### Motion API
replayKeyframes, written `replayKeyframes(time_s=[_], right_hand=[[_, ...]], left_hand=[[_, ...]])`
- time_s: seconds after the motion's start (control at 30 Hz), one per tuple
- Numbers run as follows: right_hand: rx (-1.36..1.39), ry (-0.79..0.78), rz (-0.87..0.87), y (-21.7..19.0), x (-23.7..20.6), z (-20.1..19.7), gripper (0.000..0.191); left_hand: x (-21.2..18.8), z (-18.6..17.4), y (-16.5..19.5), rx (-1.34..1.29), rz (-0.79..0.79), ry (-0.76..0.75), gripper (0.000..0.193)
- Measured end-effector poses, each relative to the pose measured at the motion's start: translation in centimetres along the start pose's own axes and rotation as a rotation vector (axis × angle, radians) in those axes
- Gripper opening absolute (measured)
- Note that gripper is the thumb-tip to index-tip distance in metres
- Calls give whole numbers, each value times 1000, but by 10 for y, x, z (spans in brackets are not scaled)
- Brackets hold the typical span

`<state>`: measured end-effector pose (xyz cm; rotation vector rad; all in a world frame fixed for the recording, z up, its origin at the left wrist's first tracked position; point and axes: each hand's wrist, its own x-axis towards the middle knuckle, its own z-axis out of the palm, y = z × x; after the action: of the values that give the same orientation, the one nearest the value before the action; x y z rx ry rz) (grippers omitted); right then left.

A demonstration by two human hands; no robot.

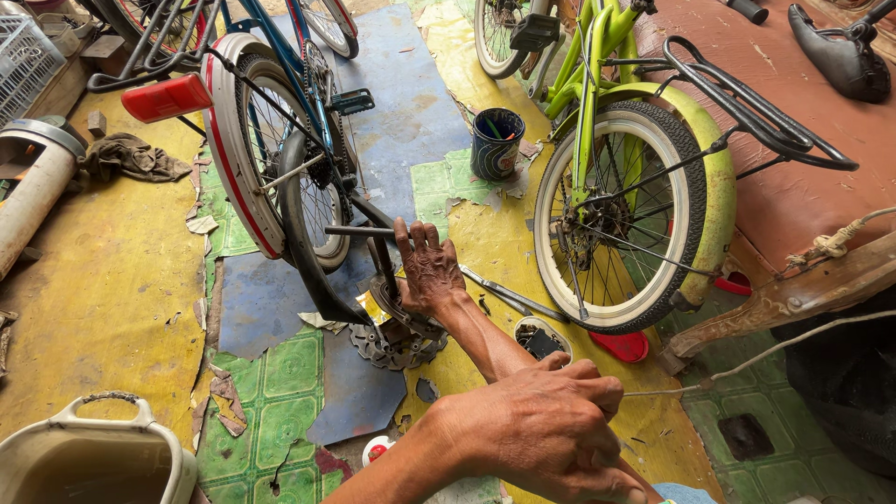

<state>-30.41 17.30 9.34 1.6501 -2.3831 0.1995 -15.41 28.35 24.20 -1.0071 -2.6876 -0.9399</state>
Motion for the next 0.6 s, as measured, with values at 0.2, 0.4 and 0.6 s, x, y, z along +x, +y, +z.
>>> replayKeyframes(time_s=[0.2,0.4,0.6], right_hand=[[9,23,-4,-1,0,0,111],[18,28,-6,-1,0,0,111],[15,14,5,-3,-1,-2,111]], left_hand=[[8,11,0,-15,-7,-64,52],[10,14,-2,-57,-29,-88,57],[9,13,2,-62,-40,-65,53]])
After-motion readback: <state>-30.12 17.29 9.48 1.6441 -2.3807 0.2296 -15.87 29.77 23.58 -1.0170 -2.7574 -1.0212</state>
